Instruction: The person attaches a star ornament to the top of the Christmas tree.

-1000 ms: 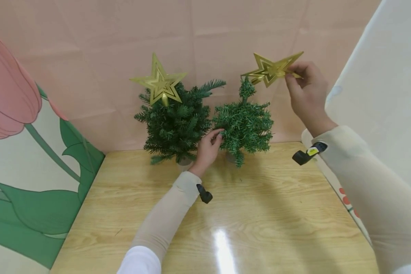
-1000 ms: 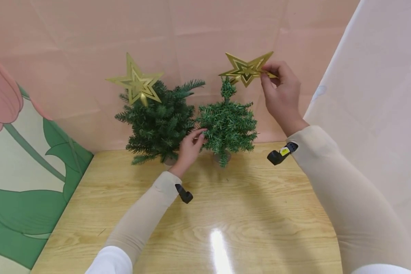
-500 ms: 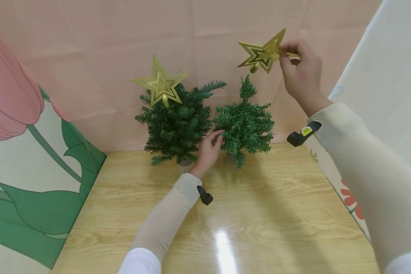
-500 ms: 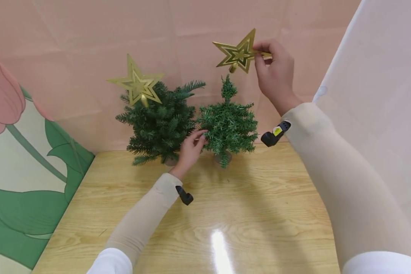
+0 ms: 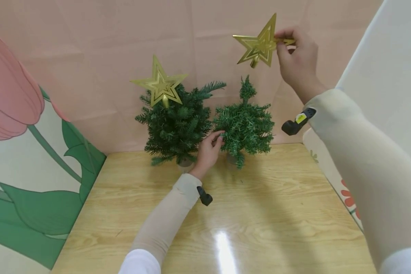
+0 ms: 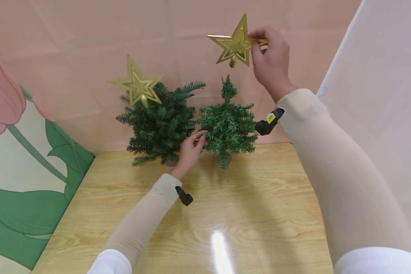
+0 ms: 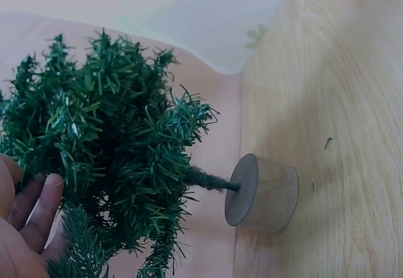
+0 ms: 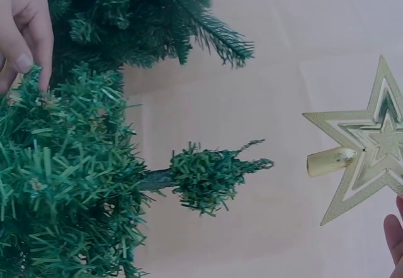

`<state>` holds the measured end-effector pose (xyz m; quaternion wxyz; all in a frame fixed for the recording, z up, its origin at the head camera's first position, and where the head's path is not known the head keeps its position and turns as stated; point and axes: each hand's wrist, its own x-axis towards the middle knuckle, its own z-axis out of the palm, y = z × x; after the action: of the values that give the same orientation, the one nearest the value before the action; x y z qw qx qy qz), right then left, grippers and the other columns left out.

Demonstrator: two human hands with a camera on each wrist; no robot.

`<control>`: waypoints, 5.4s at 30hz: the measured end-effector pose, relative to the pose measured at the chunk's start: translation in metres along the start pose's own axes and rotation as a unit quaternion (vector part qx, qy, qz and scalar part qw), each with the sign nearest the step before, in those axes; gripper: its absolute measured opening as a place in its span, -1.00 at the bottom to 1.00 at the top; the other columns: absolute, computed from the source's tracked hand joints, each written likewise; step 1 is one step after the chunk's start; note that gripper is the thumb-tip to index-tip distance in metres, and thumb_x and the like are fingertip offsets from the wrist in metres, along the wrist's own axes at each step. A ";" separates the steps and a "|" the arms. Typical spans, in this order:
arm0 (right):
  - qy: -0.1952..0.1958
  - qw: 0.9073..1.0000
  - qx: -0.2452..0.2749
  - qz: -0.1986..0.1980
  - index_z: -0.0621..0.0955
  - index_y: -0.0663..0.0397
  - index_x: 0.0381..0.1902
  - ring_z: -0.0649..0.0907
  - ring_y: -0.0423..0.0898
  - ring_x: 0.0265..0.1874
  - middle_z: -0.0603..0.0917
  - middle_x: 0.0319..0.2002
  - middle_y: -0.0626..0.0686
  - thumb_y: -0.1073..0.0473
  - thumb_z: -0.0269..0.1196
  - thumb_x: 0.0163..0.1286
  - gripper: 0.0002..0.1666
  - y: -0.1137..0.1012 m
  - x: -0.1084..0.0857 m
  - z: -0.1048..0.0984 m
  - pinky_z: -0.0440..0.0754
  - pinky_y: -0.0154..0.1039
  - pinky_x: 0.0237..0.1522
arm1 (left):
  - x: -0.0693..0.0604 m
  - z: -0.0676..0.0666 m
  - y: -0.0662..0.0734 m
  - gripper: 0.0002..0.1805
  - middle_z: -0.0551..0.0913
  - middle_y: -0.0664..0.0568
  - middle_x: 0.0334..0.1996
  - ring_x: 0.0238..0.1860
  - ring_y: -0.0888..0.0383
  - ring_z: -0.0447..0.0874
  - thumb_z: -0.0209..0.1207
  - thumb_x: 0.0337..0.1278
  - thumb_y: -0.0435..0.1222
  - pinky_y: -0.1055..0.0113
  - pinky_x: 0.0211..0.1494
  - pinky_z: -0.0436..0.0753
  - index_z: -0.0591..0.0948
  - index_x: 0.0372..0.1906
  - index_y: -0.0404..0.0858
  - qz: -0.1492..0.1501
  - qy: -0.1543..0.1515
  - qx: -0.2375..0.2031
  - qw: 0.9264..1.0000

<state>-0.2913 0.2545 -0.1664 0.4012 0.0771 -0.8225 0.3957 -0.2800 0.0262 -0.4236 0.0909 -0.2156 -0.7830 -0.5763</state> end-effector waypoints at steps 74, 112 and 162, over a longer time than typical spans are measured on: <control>-0.145 0.985 -0.051 0.080 0.56 -0.16 0.17 0.61 -0.09 -0.02 0.56 0.18 0.03 0.21 -0.07 0.50 -0.59 0.010 0.002 0.020 0.43 -0.30 -0.31 | -0.006 0.006 0.001 -0.61 0.67 0.04 -0.17 -0.37 0.11 0.65 -0.07 0.52 -0.15 0.31 -0.64 0.38 0.50 0.31 -0.08 -0.011 0.009 0.019 1.000; -0.245 0.958 -0.132 0.071 0.51 0.02 0.22 0.57 -0.10 -0.18 0.54 0.23 0.08 0.25 -0.18 0.48 -0.53 -0.002 0.013 0.005 0.34 -0.28 -0.61 | -0.006 0.009 -0.006 -0.64 0.70 -0.02 -0.18 -0.24 0.09 0.69 -0.05 0.52 -0.22 0.29 -0.60 0.43 0.52 0.29 -0.10 -0.003 0.007 0.018 1.000; -0.144 0.983 -0.101 0.058 0.16 -0.29 0.51 0.27 -0.01 0.35 0.24 0.39 0.11 -0.06 -0.10 0.52 -0.37 0.015 0.016 -0.011 0.23 -0.03 0.33 | 0.005 -0.006 0.018 -0.47 0.27 -0.06 0.37 -0.04 0.14 0.53 -0.12 0.51 0.00 0.20 -0.08 0.58 0.25 0.47 0.03 0.044 -0.043 0.090 0.994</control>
<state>-0.3022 0.2761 -0.1596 0.2602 0.0442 -0.9107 0.3177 -0.2771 0.0258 -0.4044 0.1016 -0.2657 -0.8248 -0.4886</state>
